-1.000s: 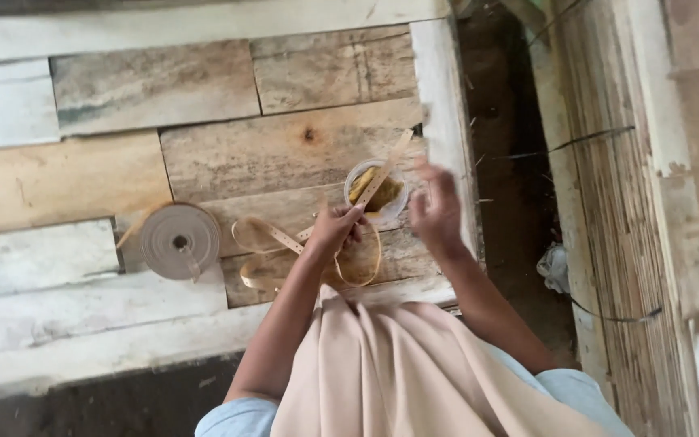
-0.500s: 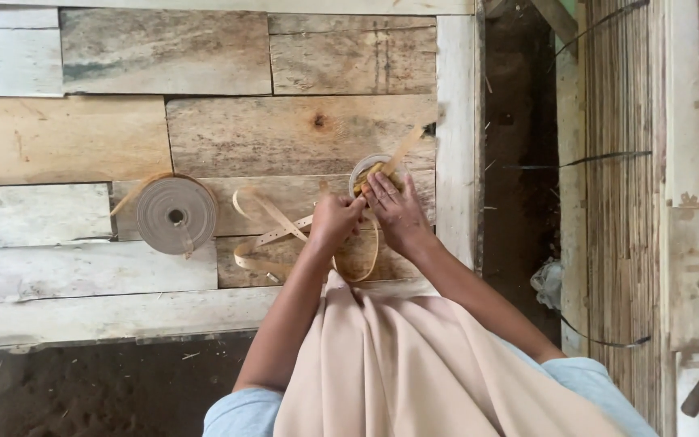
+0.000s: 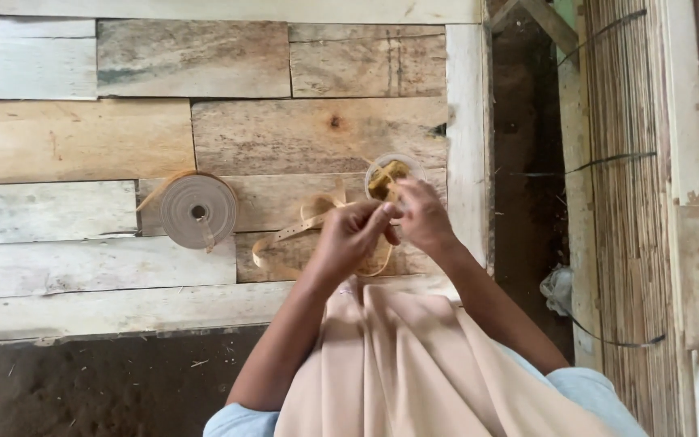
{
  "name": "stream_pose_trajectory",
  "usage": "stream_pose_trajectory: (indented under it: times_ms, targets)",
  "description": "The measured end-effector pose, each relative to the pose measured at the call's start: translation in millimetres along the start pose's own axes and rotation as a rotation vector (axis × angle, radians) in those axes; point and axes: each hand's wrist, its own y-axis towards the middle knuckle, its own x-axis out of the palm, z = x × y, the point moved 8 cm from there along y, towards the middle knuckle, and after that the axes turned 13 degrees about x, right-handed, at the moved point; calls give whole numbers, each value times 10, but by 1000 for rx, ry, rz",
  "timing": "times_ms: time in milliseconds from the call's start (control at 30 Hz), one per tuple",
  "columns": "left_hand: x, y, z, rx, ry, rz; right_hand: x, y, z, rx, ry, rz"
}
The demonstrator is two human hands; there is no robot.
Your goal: The person applies a brown paste from a plastic container onto a wooden plank using a perforated strip, then presses the strip onto the plank and smooths it with their hands. The person repeats this process on multiple sections of the plank.
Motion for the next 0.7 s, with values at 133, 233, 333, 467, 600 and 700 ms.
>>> stream_pose_trajectory:
  times_ms: [133, 233, 333, 467, 600, 700]
  targets:
    - [213, -194, -407, -14, 17, -53, -518, -263, -505, 755, 1230, -464]
    - [416, -362, -970, -21, 119, -179, -421, -254, -239, 740, 1600, -472]
    - [573, -556, -1494, -89, 106, -249, -429, -307, 230, 781, 1624, -263]
    - [759, -626, -1705, -119, 75, -322, -740, -417, 312, 741, 1681, -103]
    - [954, -574, -1579, -76, 48, -367, -1058, -406, 576, 674, 1620, 93]
    - [1097, -462, -1634, -92, 95, -382, -1517, -380, 403, 648, 1535, 170]
